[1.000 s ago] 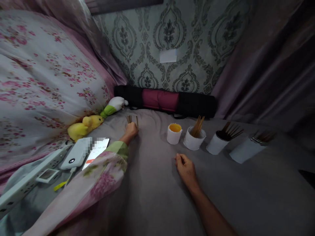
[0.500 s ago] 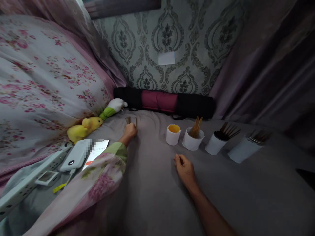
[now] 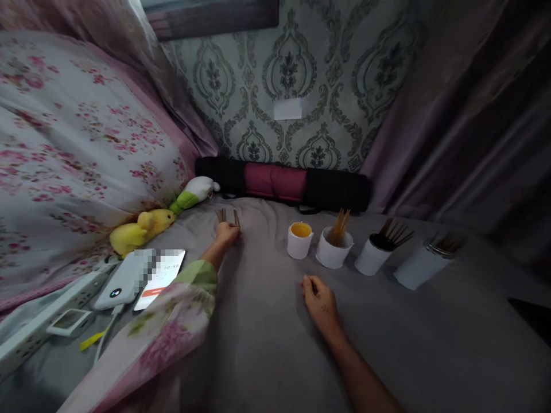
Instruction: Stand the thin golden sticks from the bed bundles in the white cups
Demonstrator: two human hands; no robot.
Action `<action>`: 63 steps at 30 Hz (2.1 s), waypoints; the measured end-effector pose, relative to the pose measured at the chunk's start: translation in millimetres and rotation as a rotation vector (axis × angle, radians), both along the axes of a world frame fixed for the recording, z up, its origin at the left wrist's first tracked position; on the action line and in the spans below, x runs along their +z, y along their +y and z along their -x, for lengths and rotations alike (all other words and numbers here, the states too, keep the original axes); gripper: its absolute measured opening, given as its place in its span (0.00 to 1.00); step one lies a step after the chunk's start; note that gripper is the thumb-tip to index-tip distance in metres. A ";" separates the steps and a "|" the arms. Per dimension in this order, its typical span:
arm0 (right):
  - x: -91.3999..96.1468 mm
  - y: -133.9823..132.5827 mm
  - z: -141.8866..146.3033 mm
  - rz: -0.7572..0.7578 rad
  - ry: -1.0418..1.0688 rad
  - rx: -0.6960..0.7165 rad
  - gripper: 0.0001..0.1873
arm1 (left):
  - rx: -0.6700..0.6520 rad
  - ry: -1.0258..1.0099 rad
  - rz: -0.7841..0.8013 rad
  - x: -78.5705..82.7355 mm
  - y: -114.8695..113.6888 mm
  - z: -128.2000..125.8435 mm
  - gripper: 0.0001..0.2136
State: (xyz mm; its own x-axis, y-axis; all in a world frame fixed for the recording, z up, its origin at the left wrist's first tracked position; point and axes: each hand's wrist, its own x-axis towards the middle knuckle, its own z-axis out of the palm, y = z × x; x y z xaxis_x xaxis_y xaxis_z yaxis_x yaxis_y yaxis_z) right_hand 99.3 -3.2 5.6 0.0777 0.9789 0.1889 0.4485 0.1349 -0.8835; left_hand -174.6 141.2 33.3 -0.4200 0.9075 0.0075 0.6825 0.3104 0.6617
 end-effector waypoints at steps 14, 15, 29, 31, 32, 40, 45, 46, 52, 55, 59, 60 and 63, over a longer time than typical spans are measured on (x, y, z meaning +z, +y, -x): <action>-1.6 0.5 -0.2 0.005 -0.015 0.002 0.21 | 0.031 -1.006 -0.186 -20.9 -38.9 -34.6 0.05; -1.5 0.2 -0.2 0.009 -0.019 0.004 0.21 | 0.026 -1.039 -0.184 -21.0 -41.9 -36.5 0.06; -0.4 -0.8 0.1 0.028 -0.015 0.000 0.20 | 0.007 -1.261 -0.178 -16.0 -81.6 -61.0 0.07; -0.2 -0.8 0.3 0.031 -0.012 -0.006 0.20 | -0.009 -1.283 -0.182 -15.6 -88.2 -66.4 0.07; -0.2 -0.9 0.4 0.032 -0.010 -0.009 0.20 | -0.016 -1.292 -0.184 -15.5 -91.5 -69.2 0.07; -0.8 -1.7 0.7 0.015 0.024 -0.002 0.20 | -0.089 -1.380 -0.187 -16.7 -116.0 -91.4 0.07; -1.4 -1.7 0.8 0.018 0.023 0.000 0.20 | -0.126 -1.429 -0.166 -14.7 -130.0 -104.6 0.09; -1.5 -1.7 0.9 0.017 0.027 -0.002 0.20 | -0.126 -1.437 -0.158 -13.6 -133.0 -107.5 0.09; -1.5 -1.4 1.6 0.034 0.051 -0.008 0.19 | -0.167 -1.499 -0.105 -8.3 -151.5 -124.8 0.13; -1.5 -1.6 1.2 0.027 0.050 -0.009 0.19 | -0.200 -1.484 -0.099 -8.3 -158.3 -131.5 0.14; -0.1 -2.9 0.6 0.017 0.052 -0.012 0.18 | -0.222 -1.411 -0.113 -12.4 -162.9 -134.1 0.15; 0.8 -3.2 0.6 0.020 0.054 -0.011 0.18 | -0.229 -1.388 -0.120 -14.2 -163.4 -133.4 0.15; 3.9 -4.2 1.2 0.045 0.069 -0.012 0.18 | -0.260 -1.306 -0.141 -20.3 -164.5 -129.5 0.16</action>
